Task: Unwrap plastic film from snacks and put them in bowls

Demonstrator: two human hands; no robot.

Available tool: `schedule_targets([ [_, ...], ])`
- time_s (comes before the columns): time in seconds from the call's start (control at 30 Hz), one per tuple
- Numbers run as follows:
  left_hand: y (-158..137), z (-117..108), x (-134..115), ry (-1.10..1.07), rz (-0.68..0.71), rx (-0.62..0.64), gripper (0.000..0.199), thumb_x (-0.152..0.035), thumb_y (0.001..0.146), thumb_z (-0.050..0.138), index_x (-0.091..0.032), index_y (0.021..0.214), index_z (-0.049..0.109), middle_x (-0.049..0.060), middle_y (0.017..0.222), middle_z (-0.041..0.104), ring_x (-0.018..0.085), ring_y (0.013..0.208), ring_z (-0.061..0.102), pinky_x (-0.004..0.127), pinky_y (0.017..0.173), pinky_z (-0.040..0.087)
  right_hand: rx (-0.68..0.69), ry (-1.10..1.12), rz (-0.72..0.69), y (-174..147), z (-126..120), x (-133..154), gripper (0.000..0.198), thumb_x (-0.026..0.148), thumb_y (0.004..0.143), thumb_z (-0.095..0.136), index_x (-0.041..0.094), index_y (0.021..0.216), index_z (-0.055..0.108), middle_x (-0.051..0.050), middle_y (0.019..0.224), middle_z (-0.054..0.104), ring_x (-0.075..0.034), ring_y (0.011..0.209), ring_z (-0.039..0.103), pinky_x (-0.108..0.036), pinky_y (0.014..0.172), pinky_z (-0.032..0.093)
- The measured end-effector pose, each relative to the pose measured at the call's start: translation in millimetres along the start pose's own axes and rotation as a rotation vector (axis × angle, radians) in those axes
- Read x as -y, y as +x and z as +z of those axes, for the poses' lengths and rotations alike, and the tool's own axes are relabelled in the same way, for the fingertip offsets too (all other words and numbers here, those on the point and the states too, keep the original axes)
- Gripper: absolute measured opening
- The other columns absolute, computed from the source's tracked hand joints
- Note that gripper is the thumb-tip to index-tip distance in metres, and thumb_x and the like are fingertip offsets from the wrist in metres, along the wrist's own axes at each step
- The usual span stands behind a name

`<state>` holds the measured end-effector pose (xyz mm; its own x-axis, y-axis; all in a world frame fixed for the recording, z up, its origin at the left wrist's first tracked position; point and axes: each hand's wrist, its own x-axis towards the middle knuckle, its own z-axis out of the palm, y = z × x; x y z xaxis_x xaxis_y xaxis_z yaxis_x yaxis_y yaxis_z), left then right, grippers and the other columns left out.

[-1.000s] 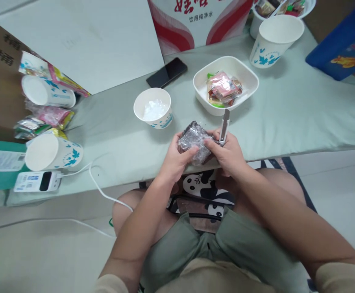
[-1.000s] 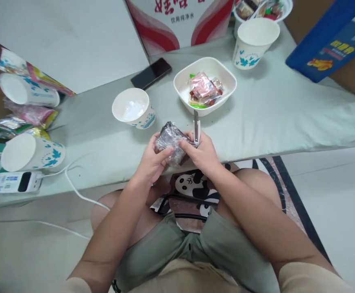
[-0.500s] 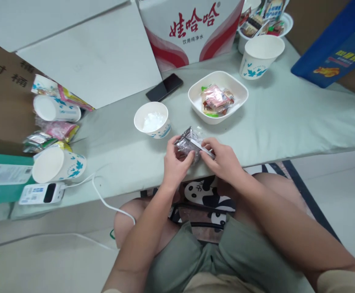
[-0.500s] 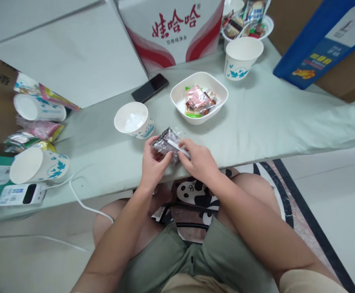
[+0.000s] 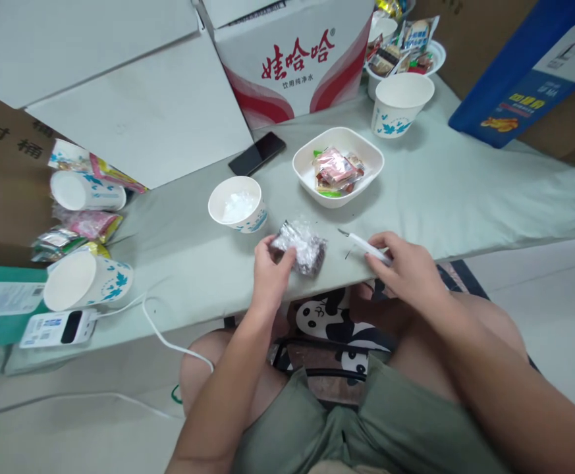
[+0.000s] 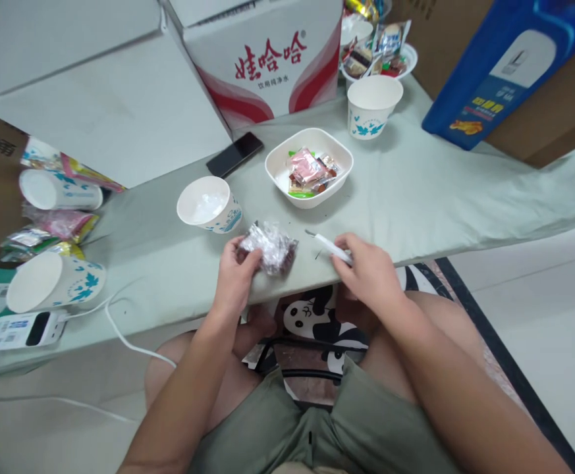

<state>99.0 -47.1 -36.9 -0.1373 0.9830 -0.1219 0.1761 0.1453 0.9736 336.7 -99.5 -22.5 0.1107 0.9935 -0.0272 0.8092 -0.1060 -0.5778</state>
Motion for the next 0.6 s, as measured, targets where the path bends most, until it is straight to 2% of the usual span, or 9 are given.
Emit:
schedule_targets([
  [0.1, -3.0, -10.9, -4.5, 0.289, 0.216, -0.011, 0.061, -0.046, 0.073, 0.077, -0.02, 0.123, 0.054, 0.016, 0.14, 0.046, 0.031, 0.134, 0.05, 0.048, 0.11, 0.046, -0.167, -0.181, -0.021, 13.2, 2.3, -11.7, 0.018, 0.027, 0.087, 0.057, 0.021, 0.101, 0.067, -0.011, 0.104, 0.073, -0.028, 0.085, 0.066, -0.04, 0.074, 0.043],
  [0.2, -3.9, -18.1, -9.8, 0.423, 0.389, 0.075, 0.071, -0.045, 0.071, 0.08, -0.021, 0.131, 0.052, 0.016, 0.143, 0.048, 0.031, 0.139, 0.046, 0.052, 0.117, 0.038, -0.338, -0.268, -0.081, 21.5, 8.0, -2.4, 0.019, 0.026, 0.09, 0.055, 0.021, 0.102, 0.069, -0.013, 0.109, 0.071, -0.034, 0.103, 0.063, -0.05, 0.088, 0.04],
  [0.27, -1.9, -18.3, -11.3, 0.463, 0.413, 0.148, 0.054, -0.039, 0.074, 0.078, -0.021, 0.121, 0.059, 0.014, 0.135, 0.057, 0.029, 0.131, 0.053, 0.049, 0.112, 0.043, -0.388, -0.201, -0.171, 22.2, 13.9, 12.9, 0.021, 0.028, 0.092, 0.054, 0.02, 0.105, 0.069, -0.014, 0.11, 0.07, -0.034, 0.108, 0.061, -0.051, 0.093, 0.04],
  [0.3, -0.2, -17.3, -11.3, 0.466, 0.404, 0.165, 0.039, -0.036, 0.078, 0.074, -0.021, 0.112, 0.063, 0.012, 0.127, 0.062, 0.027, 0.123, 0.059, 0.045, 0.107, 0.047, -0.351, -0.138, -0.248, 21.4, 17.7, 21.6, 0.024, 0.029, 0.093, 0.054, 0.02, 0.109, 0.068, -0.014, 0.112, 0.07, -0.033, 0.109, 0.061, -0.05, 0.094, 0.041],
  [0.37, 4.2, -14.8, -10.8, 0.431, 0.343, 0.152, 0.016, -0.033, 0.086, 0.065, -0.02, 0.095, 0.067, 0.008, 0.106, 0.069, 0.021, 0.102, 0.066, 0.037, 0.091, 0.054, -0.194, -0.026, -0.41, 19.2, 26.8, 37.5, 0.034, 0.032, 0.092, 0.056, 0.02, 0.123, 0.063, -0.014, 0.124, 0.067, -0.032, 0.114, 0.06, -0.048, 0.095, 0.043],
  [0.47, 12.0, -13.5, -11.3, 0.235, 0.182, 0.068, 0.016, -0.034, 0.088, 0.06, -0.02, 0.082, 0.064, 0.002, 0.081, 0.067, 0.015, 0.075, 0.066, 0.027, 0.068, 0.055, 0.034, 0.027, -0.521, 18.3, 38.7, 49.2, 0.055, 0.027, 0.089, 0.059, 0.024, 0.143, 0.051, -0.013, 0.143, 0.058, -0.034, 0.127, 0.053, -0.051, 0.101, 0.041],
  [0.53, 16.7, -15.5, -13.8, 0.046, 0.07, 0.001, 0.016, -0.035, 0.086, 0.061, -0.02, 0.08, 0.061, -0.001, 0.076, 0.065, 0.013, 0.067, 0.065, 0.024, 0.06, 0.053, 0.106, 0.045, -0.518, 20.1, 42.0, 47.1, 0.06, 0.021, 0.088, 0.058, 0.024, 0.147, 0.047, -0.014, 0.14, 0.06, -0.034, 0.128, 0.052, -0.053, 0.102, 0.041],
  [0.6, 19.6, -19.2, -17.7, -0.106, -0.023, -0.058, 0.016, -0.035, 0.082, 0.063, -0.02, 0.077, 0.057, -0.002, 0.074, 0.064, 0.012, 0.062, 0.066, 0.02, 0.051, 0.048, 0.131, 0.085, -0.505, 22.4, 40.9, 39.8, 0.055, 0.022, 0.089, 0.058, 0.023, 0.144, 0.051, -0.014, 0.132, 0.063, -0.033, 0.123, 0.055, -0.053, 0.1, 0.043],
])
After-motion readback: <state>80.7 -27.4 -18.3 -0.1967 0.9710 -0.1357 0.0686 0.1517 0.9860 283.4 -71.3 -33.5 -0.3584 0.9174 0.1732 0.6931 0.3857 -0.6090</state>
